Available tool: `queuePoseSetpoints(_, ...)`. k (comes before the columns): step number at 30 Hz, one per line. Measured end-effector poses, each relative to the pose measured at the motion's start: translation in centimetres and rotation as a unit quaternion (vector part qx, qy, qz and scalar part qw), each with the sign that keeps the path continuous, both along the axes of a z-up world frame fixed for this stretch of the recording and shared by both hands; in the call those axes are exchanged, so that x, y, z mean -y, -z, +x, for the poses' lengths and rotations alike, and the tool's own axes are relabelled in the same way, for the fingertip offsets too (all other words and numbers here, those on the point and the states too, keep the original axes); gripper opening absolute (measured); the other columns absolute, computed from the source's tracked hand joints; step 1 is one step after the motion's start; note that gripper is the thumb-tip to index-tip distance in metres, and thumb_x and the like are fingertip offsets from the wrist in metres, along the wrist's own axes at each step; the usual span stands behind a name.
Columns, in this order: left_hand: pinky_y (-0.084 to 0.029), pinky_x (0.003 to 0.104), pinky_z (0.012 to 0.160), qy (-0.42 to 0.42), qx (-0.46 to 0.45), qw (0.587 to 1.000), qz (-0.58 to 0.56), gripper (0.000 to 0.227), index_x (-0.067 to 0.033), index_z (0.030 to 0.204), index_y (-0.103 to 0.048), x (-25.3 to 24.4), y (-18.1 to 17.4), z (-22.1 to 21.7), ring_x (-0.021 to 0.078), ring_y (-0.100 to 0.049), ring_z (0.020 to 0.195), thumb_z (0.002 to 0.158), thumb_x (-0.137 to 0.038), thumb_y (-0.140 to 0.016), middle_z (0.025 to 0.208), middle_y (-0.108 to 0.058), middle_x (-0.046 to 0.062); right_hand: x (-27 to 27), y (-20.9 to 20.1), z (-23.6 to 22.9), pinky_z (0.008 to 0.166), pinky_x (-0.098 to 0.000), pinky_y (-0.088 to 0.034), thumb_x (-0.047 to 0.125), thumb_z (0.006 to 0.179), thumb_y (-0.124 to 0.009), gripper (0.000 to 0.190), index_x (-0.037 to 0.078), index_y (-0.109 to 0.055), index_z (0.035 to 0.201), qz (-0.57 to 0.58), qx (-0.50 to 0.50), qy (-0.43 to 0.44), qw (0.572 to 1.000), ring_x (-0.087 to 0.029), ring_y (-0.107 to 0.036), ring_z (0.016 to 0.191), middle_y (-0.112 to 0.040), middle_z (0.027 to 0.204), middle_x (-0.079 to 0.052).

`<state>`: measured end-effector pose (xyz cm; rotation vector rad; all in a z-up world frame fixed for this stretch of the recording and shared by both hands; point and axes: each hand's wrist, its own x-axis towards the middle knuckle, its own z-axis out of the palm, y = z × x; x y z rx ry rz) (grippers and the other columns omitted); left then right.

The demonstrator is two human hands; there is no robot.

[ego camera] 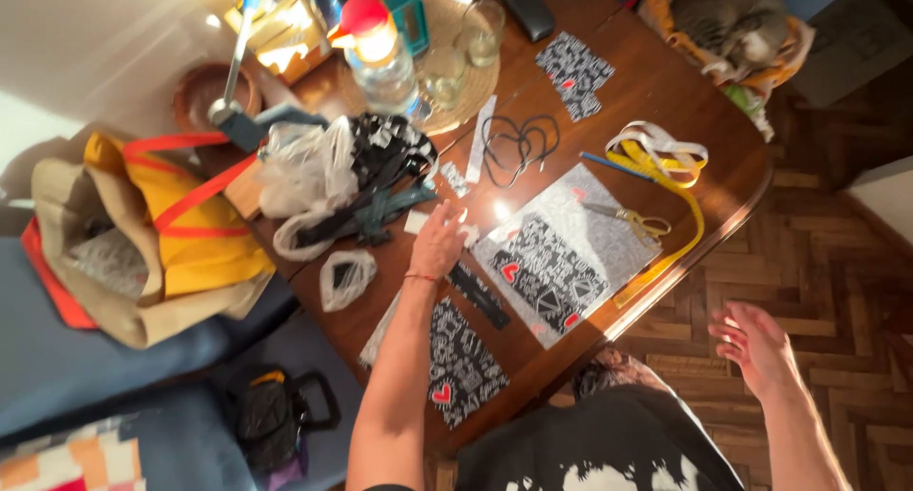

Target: Assembling fabric pieces and using scissors to cut material on a workshop table.

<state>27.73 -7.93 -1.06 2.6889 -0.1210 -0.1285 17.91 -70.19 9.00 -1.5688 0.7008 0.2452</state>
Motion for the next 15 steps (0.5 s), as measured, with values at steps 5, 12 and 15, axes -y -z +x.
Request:
queuePoseSetpoints(5,-0.037,0.060,0.135,-0.034,0.009,0.998,0.044,0.072,-0.0204,0.181,-0.044,2.3,3.7,5.5,0.0467,-0.043,0.166,0.117,-0.051,-0.057,0.181,-0.043,0.030,5.6,0.8,-3.3,0.073,-0.0408,-0.059,0.024,0.126,-0.067,0.027,0.011,-0.070,0.149,-0.002,-0.010,0.051,0.999,-0.035,-0.077,0.108,-0.079,0.133,-0.017)
queuePoseSetpoints(12,-0.054,0.054,0.112,0.025,0.193,0.980,-0.041,0.047,-0.0187,0.149,-0.080,0.6,4.6,8.4,0.0415,-0.067,0.129,0.105,-0.033,-0.074,0.142,-0.074,0.019,11.8,7.7,-5.0,0.055,-0.0326,-0.057,0.036,0.122,-0.077,0.023,0.020,-0.071,0.138,-0.027,-0.005,0.081,0.996,-0.031,-0.081,0.100,-0.082,0.123,-0.013)
queuePoseSetpoints(15,-0.054,0.050,0.126,0.061,0.157,0.969,-0.181,0.058,0.0065,0.163,-0.058,-2.5,7.5,10.8,0.0461,-0.069,0.139,0.112,-0.019,-0.072,0.155,-0.069,0.031,9.1,4.9,-2.7,0.070,-0.0334,-0.059,0.031,0.131,-0.070,0.018,0.018,-0.071,0.143,-0.035,-0.016,0.027,0.999,-0.030,-0.081,0.113,-0.080,0.133,-0.013)
